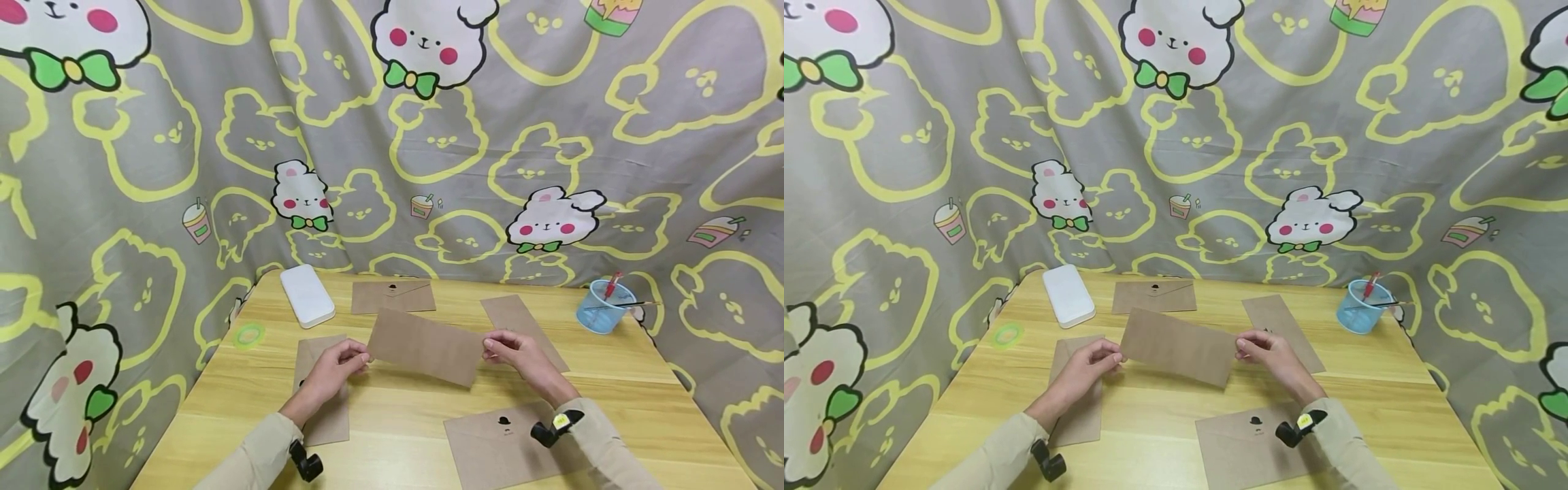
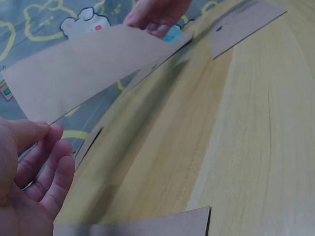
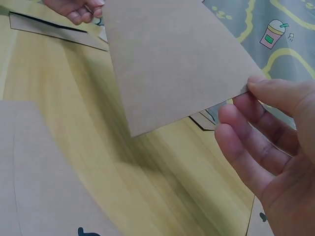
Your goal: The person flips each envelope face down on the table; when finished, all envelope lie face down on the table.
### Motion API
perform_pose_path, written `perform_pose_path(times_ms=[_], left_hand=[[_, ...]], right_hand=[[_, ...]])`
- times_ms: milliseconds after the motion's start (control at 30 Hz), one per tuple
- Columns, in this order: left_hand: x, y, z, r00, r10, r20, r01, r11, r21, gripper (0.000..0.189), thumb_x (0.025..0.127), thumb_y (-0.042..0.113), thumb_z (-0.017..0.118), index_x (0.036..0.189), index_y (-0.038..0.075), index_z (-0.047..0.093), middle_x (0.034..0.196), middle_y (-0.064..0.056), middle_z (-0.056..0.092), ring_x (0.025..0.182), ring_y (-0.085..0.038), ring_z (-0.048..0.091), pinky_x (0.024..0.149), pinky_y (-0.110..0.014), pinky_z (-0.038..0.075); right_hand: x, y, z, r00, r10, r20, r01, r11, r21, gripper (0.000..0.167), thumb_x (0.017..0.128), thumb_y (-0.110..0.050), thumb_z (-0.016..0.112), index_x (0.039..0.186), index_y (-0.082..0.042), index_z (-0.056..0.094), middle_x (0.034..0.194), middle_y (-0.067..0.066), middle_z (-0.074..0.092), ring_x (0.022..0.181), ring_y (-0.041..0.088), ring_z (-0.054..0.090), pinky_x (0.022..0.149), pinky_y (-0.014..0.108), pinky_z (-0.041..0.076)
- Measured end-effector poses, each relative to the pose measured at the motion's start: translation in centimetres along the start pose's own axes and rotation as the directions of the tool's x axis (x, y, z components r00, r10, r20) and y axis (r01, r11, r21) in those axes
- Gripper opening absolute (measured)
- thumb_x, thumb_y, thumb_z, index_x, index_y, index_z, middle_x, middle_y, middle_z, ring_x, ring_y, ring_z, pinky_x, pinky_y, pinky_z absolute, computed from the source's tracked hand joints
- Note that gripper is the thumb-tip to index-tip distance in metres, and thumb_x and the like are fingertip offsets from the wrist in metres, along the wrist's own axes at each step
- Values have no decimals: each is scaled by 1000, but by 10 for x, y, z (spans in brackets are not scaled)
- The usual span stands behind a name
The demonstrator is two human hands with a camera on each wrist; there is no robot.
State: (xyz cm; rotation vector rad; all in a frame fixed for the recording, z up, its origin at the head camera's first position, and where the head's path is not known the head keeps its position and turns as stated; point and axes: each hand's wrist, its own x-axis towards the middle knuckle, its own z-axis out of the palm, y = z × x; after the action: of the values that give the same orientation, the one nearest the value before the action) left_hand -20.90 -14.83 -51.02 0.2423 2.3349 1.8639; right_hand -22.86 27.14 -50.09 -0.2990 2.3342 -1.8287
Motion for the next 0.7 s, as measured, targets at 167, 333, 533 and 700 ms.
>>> perform_pose_path(times_ms=[167, 333, 533, 700], left_hand=[[1, -3, 1, 1000, -10, 9, 11, 999, -49, 26, 107, 6, 68, 130, -5, 62, 115, -28, 78, 104, -35, 76, 85, -21, 64], [3, -7, 3, 1000, -21, 17, 22, 998, -66, 27, 106, 6, 68, 129, -5, 59, 115, -28, 78, 99, -26, 77, 84, -19, 64], [2, -10, 9, 999, -31, 6, 32, 999, -43, 22, 103, 7, 73, 121, -5, 66, 110, -27, 77, 91, -18, 73, 80, -20, 63], [1, -11, 13, 999, -33, -11, 33, 998, 52, 19, 102, 12, 76, 116, 1, 69, 102, -18, 78, 85, -17, 70, 76, -22, 62]], right_hand=[[4, 4, 5, 1000, -8, -26, 9, 998, 63, 44, 110, -17, 68, 140, 13, 56, 107, 6, 71, 91, 13, 76, 88, 31, 70], [6, 9, 8, 998, -17, -55, 22, 996, 90, 42, 109, -11, 68, 139, 15, 53, 103, 3, 71, 86, 12, 76, 82, 30, 70], [8, 15, 8, 998, -7, -68, 13, 996, 88, 42, 108, -10, 69, 137, 16, 55, 105, 8, 71, 84, 11, 75, 81, 31, 70], [10, 22, 7, 998, 15, -56, -11, 997, 71, 42, 106, -8, 71, 138, 16, 57, 107, 14, 70, 85, 11, 74, 82, 29, 70]])
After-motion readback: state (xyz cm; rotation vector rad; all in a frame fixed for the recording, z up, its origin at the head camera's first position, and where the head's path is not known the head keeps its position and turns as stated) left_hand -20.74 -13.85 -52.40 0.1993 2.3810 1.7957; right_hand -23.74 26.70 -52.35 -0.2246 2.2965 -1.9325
